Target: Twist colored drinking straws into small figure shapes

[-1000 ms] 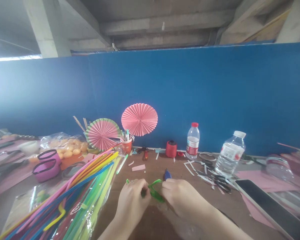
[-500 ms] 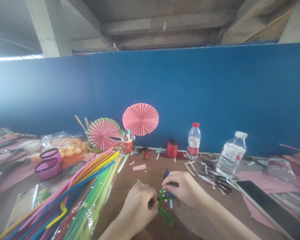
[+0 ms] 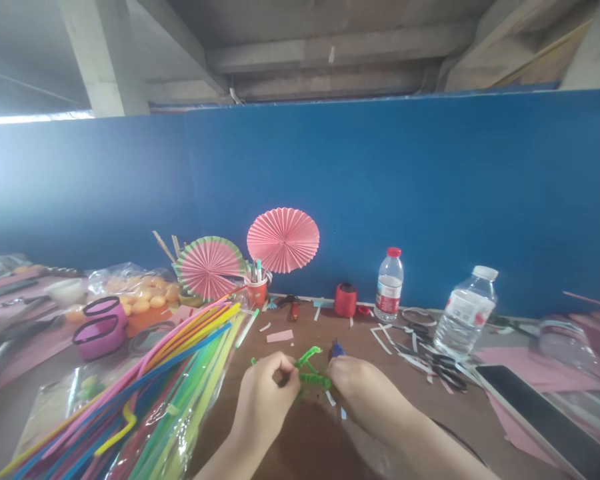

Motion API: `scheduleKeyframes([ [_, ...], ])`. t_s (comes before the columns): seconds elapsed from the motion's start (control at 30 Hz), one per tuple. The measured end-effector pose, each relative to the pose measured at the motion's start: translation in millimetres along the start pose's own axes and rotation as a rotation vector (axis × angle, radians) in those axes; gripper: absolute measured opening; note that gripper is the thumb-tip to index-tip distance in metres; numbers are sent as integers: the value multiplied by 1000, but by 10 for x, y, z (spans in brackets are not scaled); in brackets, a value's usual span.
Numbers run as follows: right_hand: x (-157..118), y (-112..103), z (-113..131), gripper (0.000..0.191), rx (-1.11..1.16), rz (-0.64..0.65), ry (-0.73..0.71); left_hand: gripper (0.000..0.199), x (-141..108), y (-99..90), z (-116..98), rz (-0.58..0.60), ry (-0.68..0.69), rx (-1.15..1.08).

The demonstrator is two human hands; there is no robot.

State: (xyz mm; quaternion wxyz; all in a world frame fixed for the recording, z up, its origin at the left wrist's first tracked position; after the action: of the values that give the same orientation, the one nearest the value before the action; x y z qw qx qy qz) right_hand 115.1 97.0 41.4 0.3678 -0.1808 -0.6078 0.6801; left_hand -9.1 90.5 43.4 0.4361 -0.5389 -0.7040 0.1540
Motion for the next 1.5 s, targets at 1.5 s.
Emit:
scheduleKeyframes([
  [1.5, -99, -54, 352, 15, -191, -125, -281, 16, -161, 183, -280, 12, 350, 514],
])
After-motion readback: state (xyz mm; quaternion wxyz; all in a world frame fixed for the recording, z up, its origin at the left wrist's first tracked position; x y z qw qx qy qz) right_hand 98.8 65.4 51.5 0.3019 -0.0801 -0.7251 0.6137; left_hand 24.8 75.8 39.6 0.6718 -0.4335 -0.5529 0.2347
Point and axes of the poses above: each hand's wrist, its own x-axis towards the middle knuckle, its own y-axis out of the palm, z = x × y, the point moved 9 cm from there along x, towards the middle knuckle, and after that the axes turned 2 degrees about x, right-handed, at the moved point
